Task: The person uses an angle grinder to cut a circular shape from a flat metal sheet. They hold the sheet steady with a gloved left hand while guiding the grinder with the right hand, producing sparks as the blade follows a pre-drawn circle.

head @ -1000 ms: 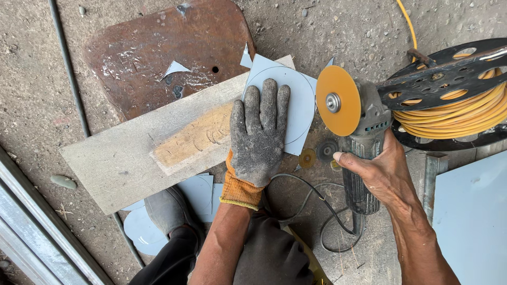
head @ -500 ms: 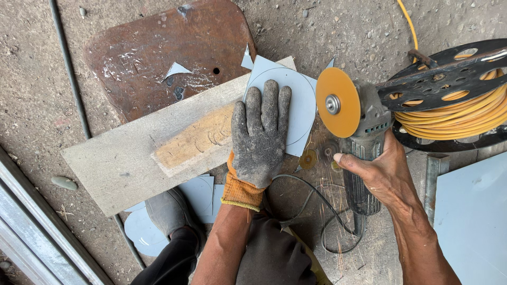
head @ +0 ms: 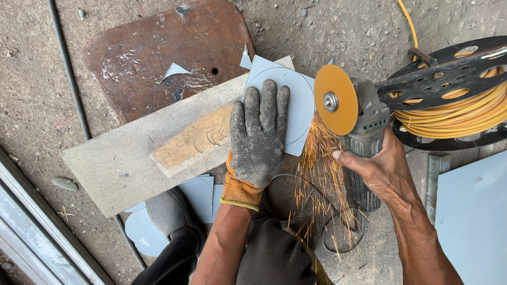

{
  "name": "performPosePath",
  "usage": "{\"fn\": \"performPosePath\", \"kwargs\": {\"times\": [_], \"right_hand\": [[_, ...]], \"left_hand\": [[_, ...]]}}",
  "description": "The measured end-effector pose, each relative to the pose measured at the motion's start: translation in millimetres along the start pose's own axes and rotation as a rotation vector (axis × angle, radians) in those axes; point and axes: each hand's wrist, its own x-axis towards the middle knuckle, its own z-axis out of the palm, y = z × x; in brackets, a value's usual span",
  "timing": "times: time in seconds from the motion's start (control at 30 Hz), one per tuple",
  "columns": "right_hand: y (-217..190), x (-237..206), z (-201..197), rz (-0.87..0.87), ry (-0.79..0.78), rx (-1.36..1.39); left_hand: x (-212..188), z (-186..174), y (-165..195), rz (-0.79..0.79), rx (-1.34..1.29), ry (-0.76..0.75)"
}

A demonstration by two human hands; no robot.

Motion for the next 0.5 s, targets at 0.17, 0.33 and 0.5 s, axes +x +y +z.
{"fn": "performPosePath", "kwargs": {"times": [0.17,0.33,0.5], "right_hand": [[0.6,-1.1,0.5,-0.069,-0.011,0.064],[2.8,-3.1,1.3,0.036,0.010,-0.018],[1.2,-4.3,1.6,-0.077,-0.011,0.058]], "left_hand": [[-1.6,-3.7,-1.2,0.013,0.010,-0.077],[-1.4,-3.1,-1.4,0.016,0.024,-0.036],[0.1,-1.9,-0.5,-0.002,0.037,-0.039]]}}
